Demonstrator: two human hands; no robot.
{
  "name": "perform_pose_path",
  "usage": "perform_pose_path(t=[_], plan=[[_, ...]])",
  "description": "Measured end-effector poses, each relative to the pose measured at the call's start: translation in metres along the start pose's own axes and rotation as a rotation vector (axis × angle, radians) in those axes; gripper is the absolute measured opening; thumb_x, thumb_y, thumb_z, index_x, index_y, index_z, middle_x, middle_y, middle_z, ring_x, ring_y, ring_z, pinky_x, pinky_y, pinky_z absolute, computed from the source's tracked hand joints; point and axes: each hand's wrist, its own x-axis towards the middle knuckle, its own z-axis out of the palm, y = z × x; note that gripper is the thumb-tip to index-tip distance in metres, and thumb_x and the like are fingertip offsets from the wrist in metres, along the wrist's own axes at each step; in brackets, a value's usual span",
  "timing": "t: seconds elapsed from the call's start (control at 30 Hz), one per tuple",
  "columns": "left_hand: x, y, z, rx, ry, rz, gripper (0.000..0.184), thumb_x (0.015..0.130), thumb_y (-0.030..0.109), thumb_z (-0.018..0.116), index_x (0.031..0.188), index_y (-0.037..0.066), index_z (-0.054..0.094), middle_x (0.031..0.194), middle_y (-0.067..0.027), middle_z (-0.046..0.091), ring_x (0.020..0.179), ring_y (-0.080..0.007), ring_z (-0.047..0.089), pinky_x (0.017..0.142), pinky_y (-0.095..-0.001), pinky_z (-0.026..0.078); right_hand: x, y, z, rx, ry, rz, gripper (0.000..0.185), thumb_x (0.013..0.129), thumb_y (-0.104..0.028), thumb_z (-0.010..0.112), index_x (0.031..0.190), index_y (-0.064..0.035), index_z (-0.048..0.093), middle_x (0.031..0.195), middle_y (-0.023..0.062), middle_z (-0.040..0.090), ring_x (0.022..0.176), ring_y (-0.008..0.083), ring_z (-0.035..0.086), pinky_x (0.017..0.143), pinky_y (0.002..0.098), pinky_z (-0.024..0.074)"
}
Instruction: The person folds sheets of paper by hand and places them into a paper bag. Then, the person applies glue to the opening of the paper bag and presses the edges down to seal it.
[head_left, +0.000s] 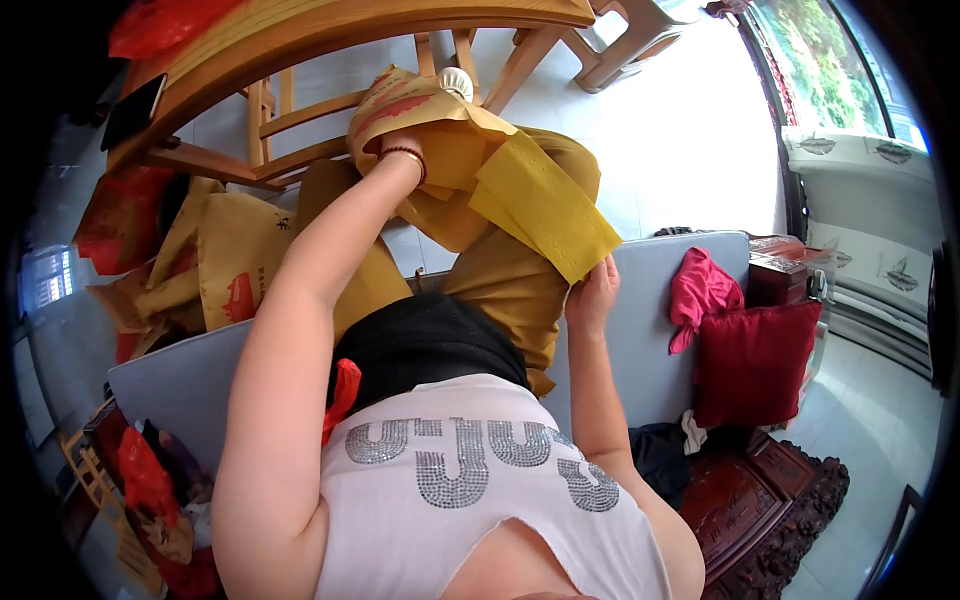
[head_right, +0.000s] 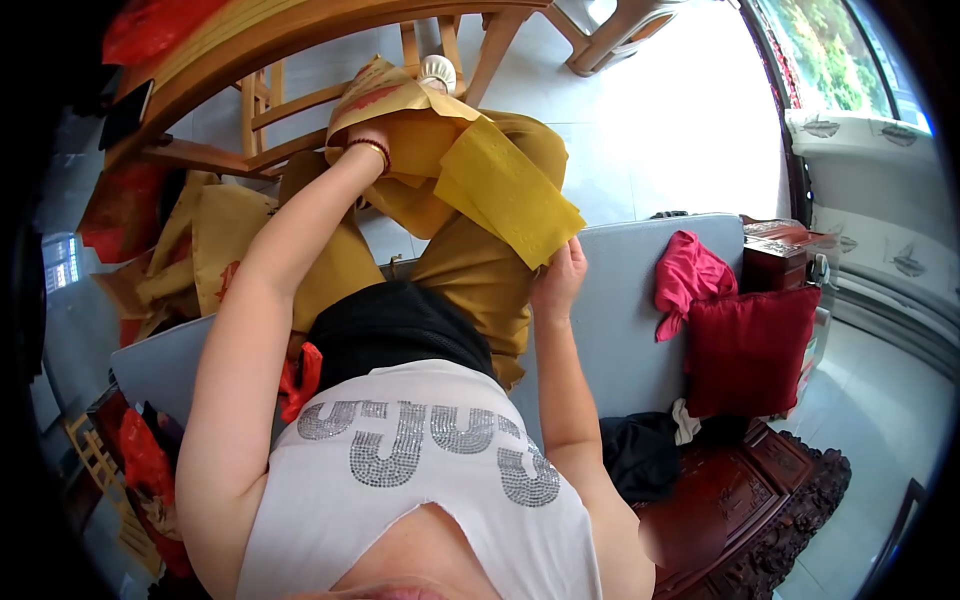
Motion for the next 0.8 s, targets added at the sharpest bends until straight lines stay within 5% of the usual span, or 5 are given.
perform_pose_path(t=[0.23,0.33,0.47,0.53,0.8], plan=[[-0.001,-0.006,-0.015,-0.211,0.207,-0.018,0.025,0.085,0.016,0.043,0.098,0.005,0.062,0.097,-0.0157,0.062,0.089,-0.0264,0.061,0.072,-0.0367,0.049,-0.005,0.001,0.007,-0.17,-0.022,-0.107,0.018,0.089,-0.012,0.051,0.096,0.003,0.059,0.091,0.0015,0.059,0.08,0.0059,0.053,0.069,0.0195,0.0425],[-0.059,0.01,-0.116,-0.345,-0.187,0.237,0.043,0.079,0.046,0.053,0.084,0.004,0.06,0.078,-0.0151,0.064,0.074,-0.0304,0.063,0.061,-0.0418,0.049,0.002,0.01,-0.003,-0.367,-0.042,-0.198,0.015,0.085,-0.009,0.054,0.094,0.0023,0.059,0.086,0.0003,0.056,0.076,0.0078,0.052,0.068,0.0212,0.042],[-0.115,0.053,-0.147,-0.938,-0.189,0.479,0.06,0.071,0.061,0.056,0.085,0.002,0.054,0.08,-0.0156,0.062,0.073,-0.0312,0.061,0.062,-0.0408,0.047,0.002,-0.001,0.015,-0.723,-0.064,-0.353,0.012,0.08,-0.006,0.059,0.091,0.0003,0.06,0.079,0.003,0.053,0.071,0.0112,0.05,0.065,0.0234,0.0412],[-0.125,0.073,-0.15,-0.89,-0.137,0.477,0.045,0.072,0.048,0.062,0.081,0.005,0.052,0.079,-0.013,0.06,0.07,-0.0312,0.06,0.063,-0.0393,0.048,-0.002,-0.01,0.03,-0.81,-0.07,-0.448,0.013,0.078,-0.006,0.061,0.089,-0.0003,0.06,0.078,0.0048,0.052,0.07,0.0125,0.049,0.063,0.0243,0.0409],[-0.113,0.055,-0.131,-0.916,-0.123,0.461,0.017,0.077,0.021,0.05,0.081,0.005,0.055,0.077,-0.0156,0.061,0.07,-0.0349,0.06,0.061,-0.0428,0.048,-0.003,-0.002,0.01,-0.663,-0.085,-0.299,0.014,0.083,-0.008,0.058,0.092,0.0008,0.06,0.083,0.0015,0.055,0.072,0.0091,0.048,0.065,0.0226,0.0398]])
